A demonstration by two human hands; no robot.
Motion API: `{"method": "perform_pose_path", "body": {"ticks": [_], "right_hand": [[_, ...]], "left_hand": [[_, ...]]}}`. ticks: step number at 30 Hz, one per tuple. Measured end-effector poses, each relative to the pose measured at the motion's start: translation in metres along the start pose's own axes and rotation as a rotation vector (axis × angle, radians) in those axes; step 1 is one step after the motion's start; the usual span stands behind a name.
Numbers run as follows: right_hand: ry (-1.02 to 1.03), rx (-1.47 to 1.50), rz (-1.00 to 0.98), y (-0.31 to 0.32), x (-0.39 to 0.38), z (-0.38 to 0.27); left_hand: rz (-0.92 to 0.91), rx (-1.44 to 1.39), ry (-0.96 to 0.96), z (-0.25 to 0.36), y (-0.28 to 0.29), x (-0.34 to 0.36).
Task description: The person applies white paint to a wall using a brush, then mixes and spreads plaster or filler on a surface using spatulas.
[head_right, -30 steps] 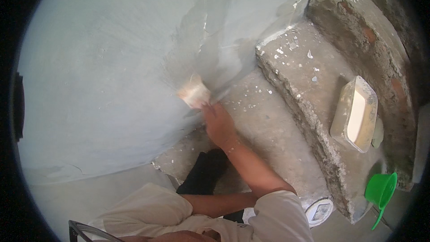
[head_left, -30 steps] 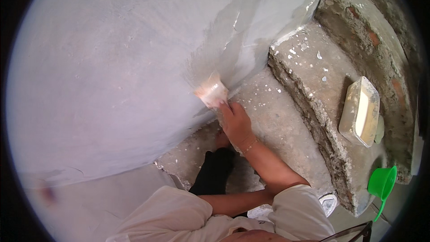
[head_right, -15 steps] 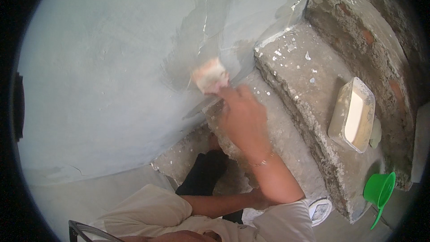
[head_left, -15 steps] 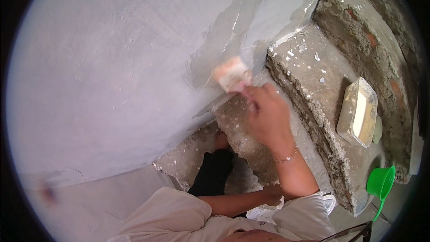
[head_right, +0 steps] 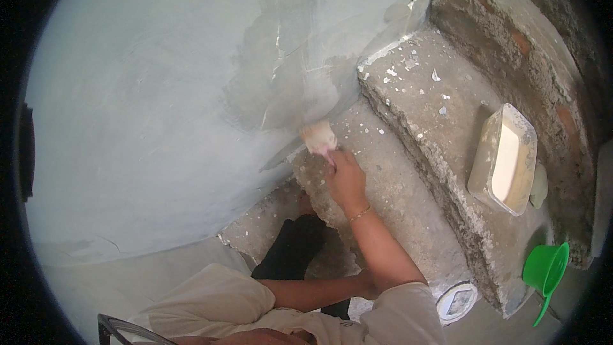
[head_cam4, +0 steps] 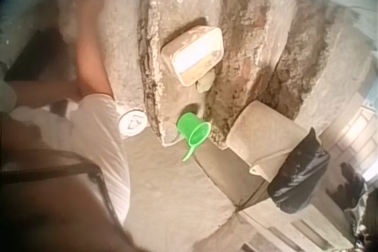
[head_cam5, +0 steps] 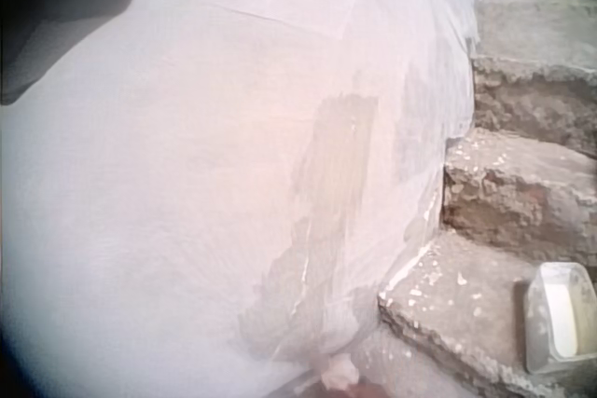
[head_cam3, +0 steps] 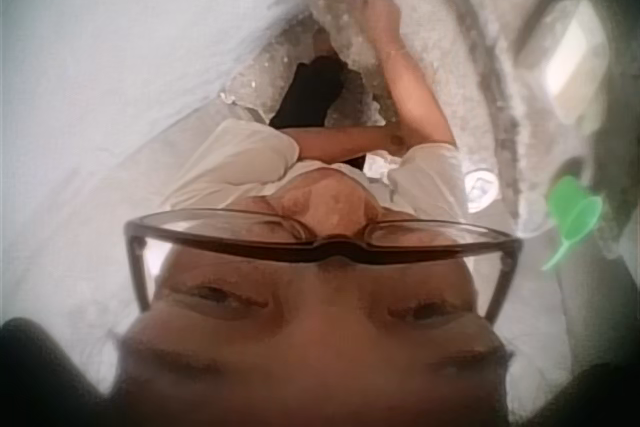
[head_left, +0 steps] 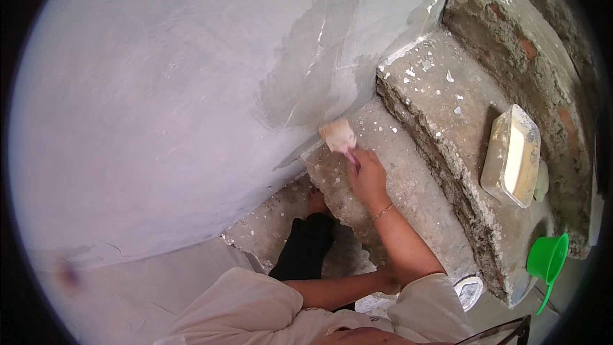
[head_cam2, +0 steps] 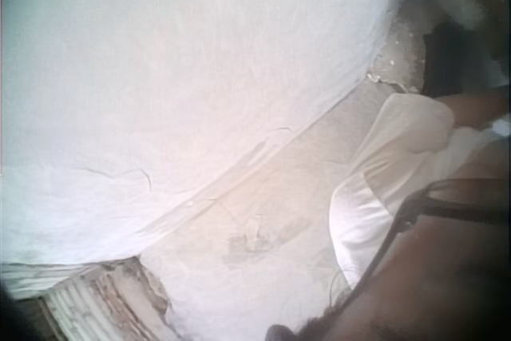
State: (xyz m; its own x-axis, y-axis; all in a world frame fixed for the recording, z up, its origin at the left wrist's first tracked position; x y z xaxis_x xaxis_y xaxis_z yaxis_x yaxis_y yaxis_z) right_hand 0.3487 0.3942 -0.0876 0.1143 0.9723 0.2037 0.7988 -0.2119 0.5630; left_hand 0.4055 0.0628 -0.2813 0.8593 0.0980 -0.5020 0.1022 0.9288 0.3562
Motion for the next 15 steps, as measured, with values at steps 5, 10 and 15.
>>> {"method": "perform_pose_path", "body": {"ticks": [5, 10, 15], "right_hand": [[-0.074, -0.125, 0.006, 0.02, 0.006, 0.019], [0.016, -0.267, 0.004, 0.063, 0.055, -0.027], [0.004, 0.004, 0.316, 0.145, 0.031, -0.042]], "left_hand": [[0.113, -0.025, -0.094, 0.049, 0.066, -0.028], [0.064, -0.15, -0.054, 0.038, 0.053, -0.023], [-0.006, -0.019, 0.051, 0.044, 0.061, -0.022]]}}
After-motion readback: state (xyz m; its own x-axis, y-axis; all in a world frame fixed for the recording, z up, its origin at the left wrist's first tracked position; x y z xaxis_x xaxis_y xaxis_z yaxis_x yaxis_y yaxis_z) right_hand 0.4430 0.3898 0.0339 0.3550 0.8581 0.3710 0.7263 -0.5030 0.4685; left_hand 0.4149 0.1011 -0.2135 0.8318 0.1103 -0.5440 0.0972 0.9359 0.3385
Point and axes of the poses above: each hand's wrist, its own x-axis towards the middle knuckle, its own y-axis out of the back of the hand, z = x × y, the point moved 8 cm from there along x, towards the middle knuckle, and after that the axes turned 1 degree about -x, right-handed, at the moved point
